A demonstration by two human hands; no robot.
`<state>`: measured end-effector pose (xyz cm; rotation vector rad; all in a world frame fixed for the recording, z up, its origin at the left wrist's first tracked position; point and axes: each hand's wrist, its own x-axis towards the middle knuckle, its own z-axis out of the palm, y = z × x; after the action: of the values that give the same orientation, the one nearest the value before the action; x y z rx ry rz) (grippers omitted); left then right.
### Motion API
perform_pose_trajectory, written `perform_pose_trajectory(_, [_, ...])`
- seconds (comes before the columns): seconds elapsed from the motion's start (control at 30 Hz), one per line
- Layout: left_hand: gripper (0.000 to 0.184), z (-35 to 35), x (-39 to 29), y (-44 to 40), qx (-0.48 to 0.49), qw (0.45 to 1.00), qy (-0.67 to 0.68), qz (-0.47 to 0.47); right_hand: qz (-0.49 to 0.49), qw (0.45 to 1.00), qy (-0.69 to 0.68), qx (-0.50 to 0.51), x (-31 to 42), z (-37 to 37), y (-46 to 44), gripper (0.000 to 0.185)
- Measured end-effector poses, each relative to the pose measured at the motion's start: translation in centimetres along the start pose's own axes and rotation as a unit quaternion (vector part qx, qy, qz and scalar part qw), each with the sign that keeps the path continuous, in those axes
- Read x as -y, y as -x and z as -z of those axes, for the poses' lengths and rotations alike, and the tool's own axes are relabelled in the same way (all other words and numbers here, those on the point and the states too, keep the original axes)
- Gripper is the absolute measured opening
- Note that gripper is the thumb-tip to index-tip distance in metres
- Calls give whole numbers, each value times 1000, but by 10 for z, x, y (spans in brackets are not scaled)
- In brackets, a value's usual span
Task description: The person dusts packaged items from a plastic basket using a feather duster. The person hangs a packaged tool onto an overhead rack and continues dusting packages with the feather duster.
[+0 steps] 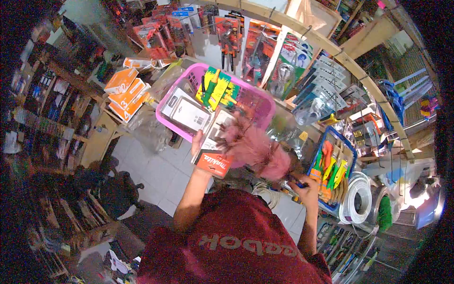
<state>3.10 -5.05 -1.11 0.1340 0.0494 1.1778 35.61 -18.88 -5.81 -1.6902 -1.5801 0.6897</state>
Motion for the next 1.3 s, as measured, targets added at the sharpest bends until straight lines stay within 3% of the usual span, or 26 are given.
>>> perform_pose_trajectory(0.03, [60, 7, -3, 1, 29, 999, 21, 1, 5, 1000, 2, -2, 1, -4, -2, 31])
perform_pose_trajectory(0.07, [55, 59, -13, 1, 105, 990, 77, 54, 8, 1000, 4, -6, 3, -9, -2, 31])
perform_pose_trajectory(0.13, [52, 31, -8, 0, 199, 974, 102, 18, -36, 999, -6, 7, 20, -18, -6, 30])
perform_pose_trajectory(0.17, [49, 36, -7, 3, 49, 997, 17, -50, -80, 996, -19, 27, 38, -25, -14, 30])
perform_pose_trajectory(0.2, [47, 39, -7, 7, -113, 986, -84, -86, -121, 991, -33, 48, 51, -27, -19, 29])
perform_pose_trajectory(0.27, [49, 42, -22, 6, 24, 999, 14, -21, -56, 998, 11, 19, 64, -24, -20, 29])
perform_pose_trajectory(0.33, [53, 40, -31, 7, 71, 997, 37, 17, -37, 999, 1, 7, 54, -26, -13, 29])
perform_pose_trajectory(0.43, [64, 22, -33, 7, 8, 999, -38, 35, -67, 997, -45, 12, 18, -26, -1, 28])
perform_pose_trajectory(0.53, [65, 12, -36, 6, 48, 998, -25, 20, -38, 999, 22, -4, 45, -32, -10, 28])
perform_pose_trajectory(0.6, [61, 57, -41, 9, 22, 998, -56, 36, 15, 995, 94, -32, 65, -43, -20, 28])
perform_pose_trajectory(0.7, [58, 63, -34, 10, -186, 979, -64, -49, -44, 996, -69, -29, 76, -60, -22, 29])
perform_pose_trajectory(0.77, [63, 66, -47, -1, -13, 993, -115, -22, -37, 999, -10, -29, 70, -50, -15, 32])
perform_pose_trajectory(0.83, [67, 35, -51, 1, 193, 972, 78, 106, -61, 998, -19, -28, 40, -37, -2, 33])
perform_pose_trajectory(0.9, [73, 29, -56, 3, 132, 989, 26, 59, -55, 997, -4, -48, 34, -19, 2, 33])
perform_pose_trajectory(1.1, [77, -11, -45, 8, 81, 993, -39, 81, 19, 991, 23, -127, 33, -15, -7, 33])
perform_pose_trajectory(1.23, [67, 21, -42, 9, 21, 997, -28, 71, -30, 995, 6, -92, 60, -24, -23, 35])
perform_pose_trajectory(1.3, [68, 19, -41, 10, 4, 998, -32, 57, 4, 996, 14, -87, 47, -27, -21, 33])
